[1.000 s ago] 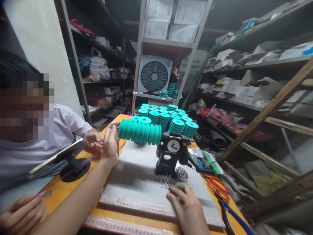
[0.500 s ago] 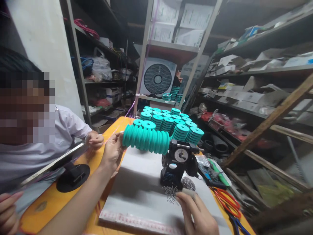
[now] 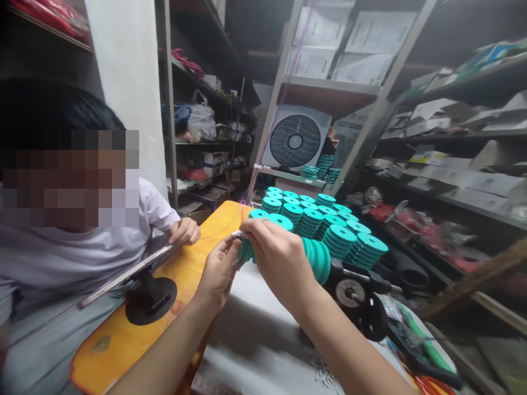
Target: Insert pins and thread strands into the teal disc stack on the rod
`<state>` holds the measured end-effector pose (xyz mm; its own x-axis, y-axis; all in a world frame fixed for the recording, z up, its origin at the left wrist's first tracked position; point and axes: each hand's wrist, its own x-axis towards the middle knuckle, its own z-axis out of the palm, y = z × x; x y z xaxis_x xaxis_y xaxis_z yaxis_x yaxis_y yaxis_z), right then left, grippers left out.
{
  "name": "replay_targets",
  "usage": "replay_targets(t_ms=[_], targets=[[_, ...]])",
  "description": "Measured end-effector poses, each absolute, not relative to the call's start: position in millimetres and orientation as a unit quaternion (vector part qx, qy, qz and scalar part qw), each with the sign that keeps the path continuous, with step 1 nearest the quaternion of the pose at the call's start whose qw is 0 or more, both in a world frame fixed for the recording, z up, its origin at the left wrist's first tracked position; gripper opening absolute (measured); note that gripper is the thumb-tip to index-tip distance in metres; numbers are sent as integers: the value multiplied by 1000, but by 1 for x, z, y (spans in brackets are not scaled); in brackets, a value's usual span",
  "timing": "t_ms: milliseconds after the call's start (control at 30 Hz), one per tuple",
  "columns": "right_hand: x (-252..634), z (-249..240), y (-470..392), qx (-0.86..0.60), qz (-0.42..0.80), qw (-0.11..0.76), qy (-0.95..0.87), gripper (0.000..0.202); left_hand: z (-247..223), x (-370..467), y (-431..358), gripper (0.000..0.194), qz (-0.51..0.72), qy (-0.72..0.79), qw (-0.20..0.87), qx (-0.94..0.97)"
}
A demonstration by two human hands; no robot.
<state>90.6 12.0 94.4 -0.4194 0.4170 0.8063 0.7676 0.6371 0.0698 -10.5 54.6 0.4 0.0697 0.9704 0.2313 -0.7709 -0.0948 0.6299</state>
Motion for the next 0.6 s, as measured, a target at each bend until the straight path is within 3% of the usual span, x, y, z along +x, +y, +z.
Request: replay_targets(t_ms=[600], targets=[[97, 88, 14, -342, -276, 331, -835, 19, -1, -8, 55, 36, 651, 152, 675, 311]])
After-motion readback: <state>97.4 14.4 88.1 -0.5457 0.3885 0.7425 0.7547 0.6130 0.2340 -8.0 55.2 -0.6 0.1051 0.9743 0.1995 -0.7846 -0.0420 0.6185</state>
